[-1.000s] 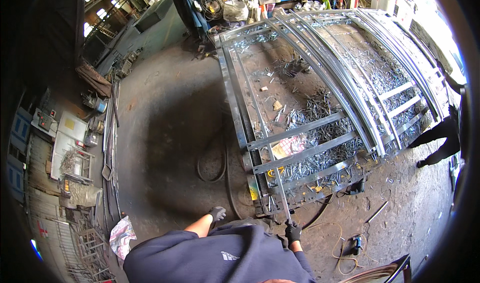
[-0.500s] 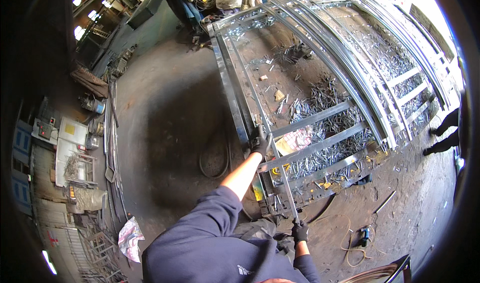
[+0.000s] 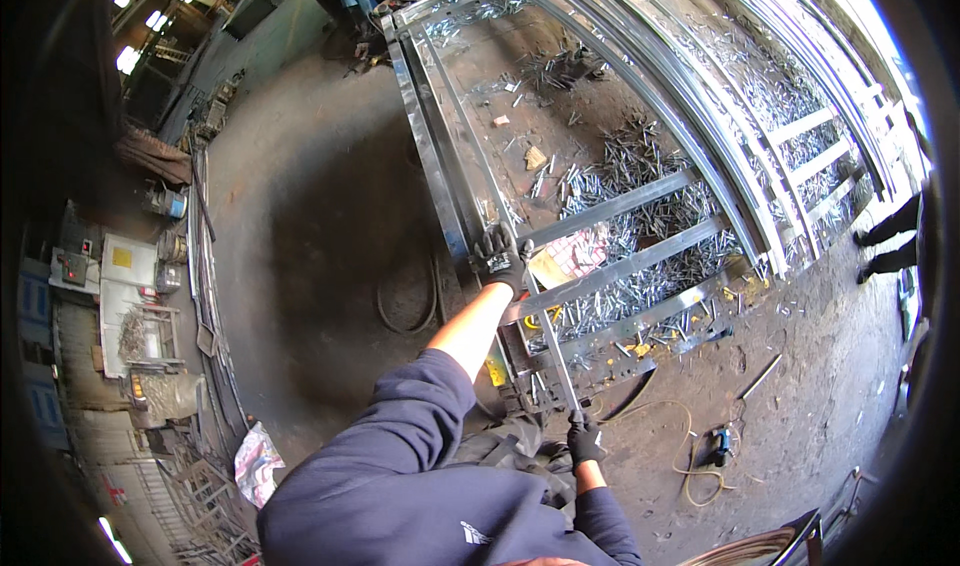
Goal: The person repeatedly picks up long metal bars and places them across a metal frame structure on the floor. The person aligns each bar and sets it down, continuing the process across multiple bars. Another person is visible nearby but not directly involved in the assembly.
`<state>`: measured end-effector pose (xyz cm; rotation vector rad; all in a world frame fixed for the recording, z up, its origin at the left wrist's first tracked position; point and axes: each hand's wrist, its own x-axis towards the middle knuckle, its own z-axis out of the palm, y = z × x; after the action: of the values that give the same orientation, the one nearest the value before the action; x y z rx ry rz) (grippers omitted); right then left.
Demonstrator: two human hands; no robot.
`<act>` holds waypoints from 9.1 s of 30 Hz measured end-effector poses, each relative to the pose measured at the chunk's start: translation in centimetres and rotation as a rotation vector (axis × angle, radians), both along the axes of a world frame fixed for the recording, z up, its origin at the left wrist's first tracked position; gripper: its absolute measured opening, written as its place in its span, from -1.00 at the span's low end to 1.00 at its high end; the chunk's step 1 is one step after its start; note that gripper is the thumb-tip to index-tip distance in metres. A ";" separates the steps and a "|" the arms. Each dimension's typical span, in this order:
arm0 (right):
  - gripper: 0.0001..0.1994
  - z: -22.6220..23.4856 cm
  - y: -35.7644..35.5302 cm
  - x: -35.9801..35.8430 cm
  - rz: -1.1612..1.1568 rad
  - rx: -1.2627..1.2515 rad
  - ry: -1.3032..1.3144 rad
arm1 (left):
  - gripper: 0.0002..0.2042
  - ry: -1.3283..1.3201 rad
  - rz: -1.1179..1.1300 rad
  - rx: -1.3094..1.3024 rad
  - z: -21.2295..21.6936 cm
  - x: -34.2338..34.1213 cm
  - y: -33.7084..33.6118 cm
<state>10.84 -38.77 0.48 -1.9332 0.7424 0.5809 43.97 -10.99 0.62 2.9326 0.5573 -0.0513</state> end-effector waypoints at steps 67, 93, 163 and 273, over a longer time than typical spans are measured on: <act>-0.41 6.6 -47.7 -28.4 0.325 0.165 0.445 | -0.41 0.262 0.500 -1.607 -1.2 -33.7 -30.9; -0.31 19.8 -43.7 -44.9 0.150 -0.172 0.674 | -0.69 0.029 0.747 -1.885 -10.6 -20.1 -25.2; -0.61 1.2 -6.6 14.5 0.085 0.298 -0.187 | -0.70 0.381 0.693 -1.293 0.0 -36.4 7.4; -0.67 0.6 -64.1 -49.3 0.171 0.114 -0.042 | -0.57 -0.074 0.820 -1.940 1.2 -19.7 -49.2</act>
<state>-38.45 -102.86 1.13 -1.9079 0.5093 0.6696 24.22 -60.17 1.80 0.7619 0.8625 -0.2145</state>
